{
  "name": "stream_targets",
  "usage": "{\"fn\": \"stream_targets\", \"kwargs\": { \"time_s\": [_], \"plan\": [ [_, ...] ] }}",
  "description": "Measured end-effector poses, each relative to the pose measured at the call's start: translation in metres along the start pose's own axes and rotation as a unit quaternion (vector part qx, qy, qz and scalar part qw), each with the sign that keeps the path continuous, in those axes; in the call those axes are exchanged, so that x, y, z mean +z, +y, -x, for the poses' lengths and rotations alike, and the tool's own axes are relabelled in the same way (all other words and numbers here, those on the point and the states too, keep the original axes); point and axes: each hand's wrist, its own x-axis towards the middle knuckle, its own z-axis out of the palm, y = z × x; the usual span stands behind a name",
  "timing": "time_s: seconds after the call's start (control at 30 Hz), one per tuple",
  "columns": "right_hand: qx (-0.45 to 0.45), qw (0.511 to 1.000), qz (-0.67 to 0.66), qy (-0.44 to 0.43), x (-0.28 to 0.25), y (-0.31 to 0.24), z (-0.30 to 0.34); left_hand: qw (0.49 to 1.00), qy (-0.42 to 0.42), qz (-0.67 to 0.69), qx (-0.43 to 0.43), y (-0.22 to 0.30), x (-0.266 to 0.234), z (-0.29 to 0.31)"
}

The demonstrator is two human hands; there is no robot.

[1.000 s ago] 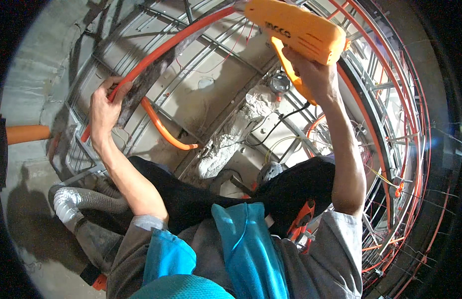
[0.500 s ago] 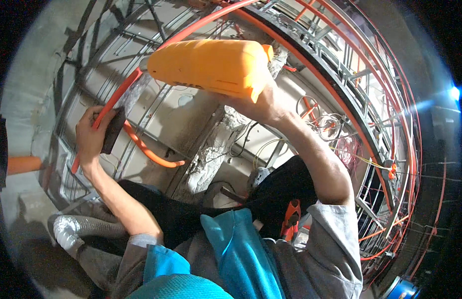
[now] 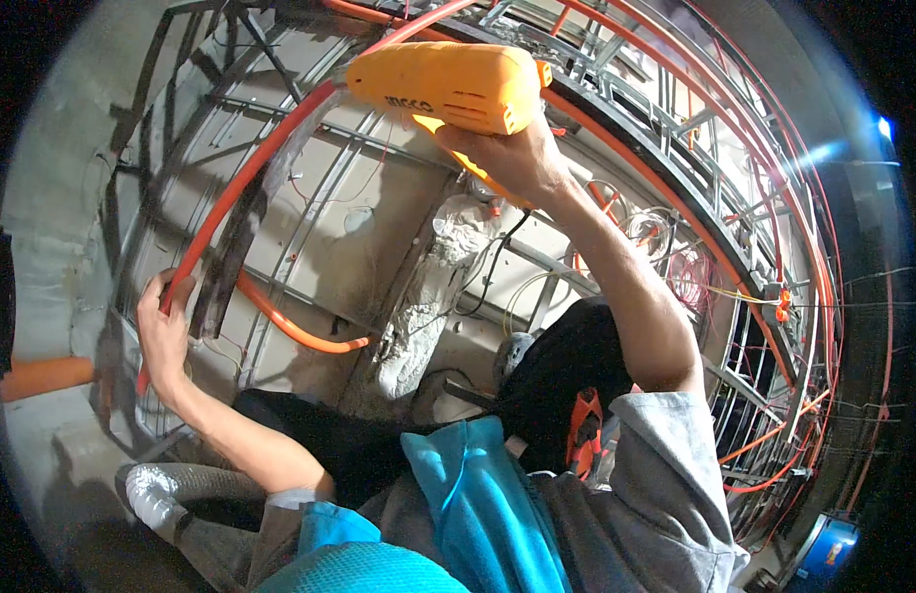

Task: The person drills into the ceiling structure with a power drill, handles a metal junction box and its cover by hand, and connects conduit pipes while heating them with a heat gun.

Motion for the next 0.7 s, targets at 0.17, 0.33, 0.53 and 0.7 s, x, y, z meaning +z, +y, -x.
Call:
{"fn": "stream_targets", "kwargs": {
  "time_s": [0.17, 0.33, 0.53, 0.7],
  "plan": [
    [0.017, 0.999, 0.021, 0.048, -0.011, 0.016, -0.004, 0.999, 0.001, -0.033, 0.012, -0.015, -0.015, 0.010],
    [0.048, 0.995, 0.006, 0.091, -0.019, 0.018, -0.007, 0.998, 0.030, -0.014, -0.049, -0.020, -0.022, 0.019],
    [0.102, 0.985, -0.016, 0.141, -0.028, 0.030, -0.015, 0.997, 0.055, -0.001, -0.059, -0.038, -0.033, 0.029],
    [0.127, 0.975, -0.011, 0.183, -0.034, 0.035, -0.017, 0.994, 0.063, 0.022, -0.088, -0.043, -0.047, 0.041]
  ]
}}
